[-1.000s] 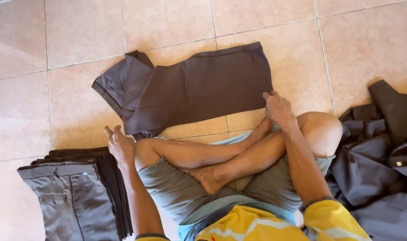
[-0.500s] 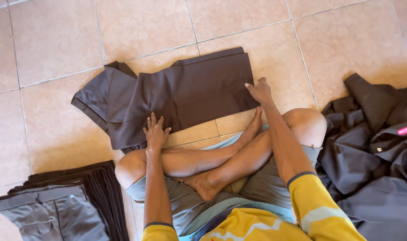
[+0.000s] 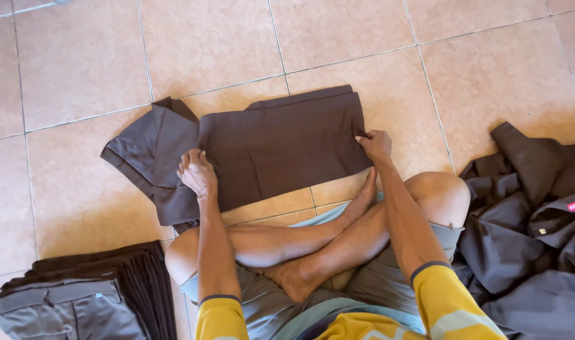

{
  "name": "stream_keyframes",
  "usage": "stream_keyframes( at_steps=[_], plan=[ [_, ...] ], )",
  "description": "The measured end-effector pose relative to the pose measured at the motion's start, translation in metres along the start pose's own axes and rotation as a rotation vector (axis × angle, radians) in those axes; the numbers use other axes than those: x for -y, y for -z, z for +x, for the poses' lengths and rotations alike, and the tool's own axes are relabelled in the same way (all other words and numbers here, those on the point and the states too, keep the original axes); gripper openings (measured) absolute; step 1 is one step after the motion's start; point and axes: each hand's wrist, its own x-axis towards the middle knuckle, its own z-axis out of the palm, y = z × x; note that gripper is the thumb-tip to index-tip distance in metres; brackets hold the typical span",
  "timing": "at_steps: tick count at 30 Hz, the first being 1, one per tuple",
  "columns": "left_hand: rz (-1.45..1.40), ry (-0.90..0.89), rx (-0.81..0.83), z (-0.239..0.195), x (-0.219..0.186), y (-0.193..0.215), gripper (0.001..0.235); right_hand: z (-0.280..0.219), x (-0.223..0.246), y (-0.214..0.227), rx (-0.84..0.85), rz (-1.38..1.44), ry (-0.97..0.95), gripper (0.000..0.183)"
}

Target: The person sits cross-legged on a tiled floor and folds a pair of brown trousers by hand. They smooth the fabric, fold the legs together, and then fold the garment into a compact rectangle before placing it on a stack of previously folded trousers.

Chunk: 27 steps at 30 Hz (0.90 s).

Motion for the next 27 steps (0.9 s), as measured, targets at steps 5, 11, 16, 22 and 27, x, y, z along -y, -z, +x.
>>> stream_keyframes(
  at_steps=[5, 11, 16, 22, 27],
  plan=[
    [-0.04, 0.33, -0.214, 0.005, 0.015, -0.006, 0.012, -0.034, 0.039, 0.025, -0.001, 0.023, -0.023, 0.063],
    [0.076, 0.232, -0.17, 0.0, -0.021, 0.018, 0.026, -0.024, 0.028, 0.013, -0.208, -0.045, 0.007, 0.051],
    [0.02, -0.277, -0.28, -0.004, -0.088, 0.069, 0.041, -0.036, 0.047, 0.025, -0.068, -0.078, -0.03, 0.056],
    [-0.1, -0.531, -0.027, -0.032, -0.107, 0.06, 0.051, -0.012, 0.013, 0.015, -0.222, -0.123, -0.073, 0.045],
    [-0.064, -0.433, 0.305, -0.044, -0.081, 0.036, 0.068, -0.026, 0.035, 0.032, -0.345, -0.079, -0.044, 0.049]
  ],
)
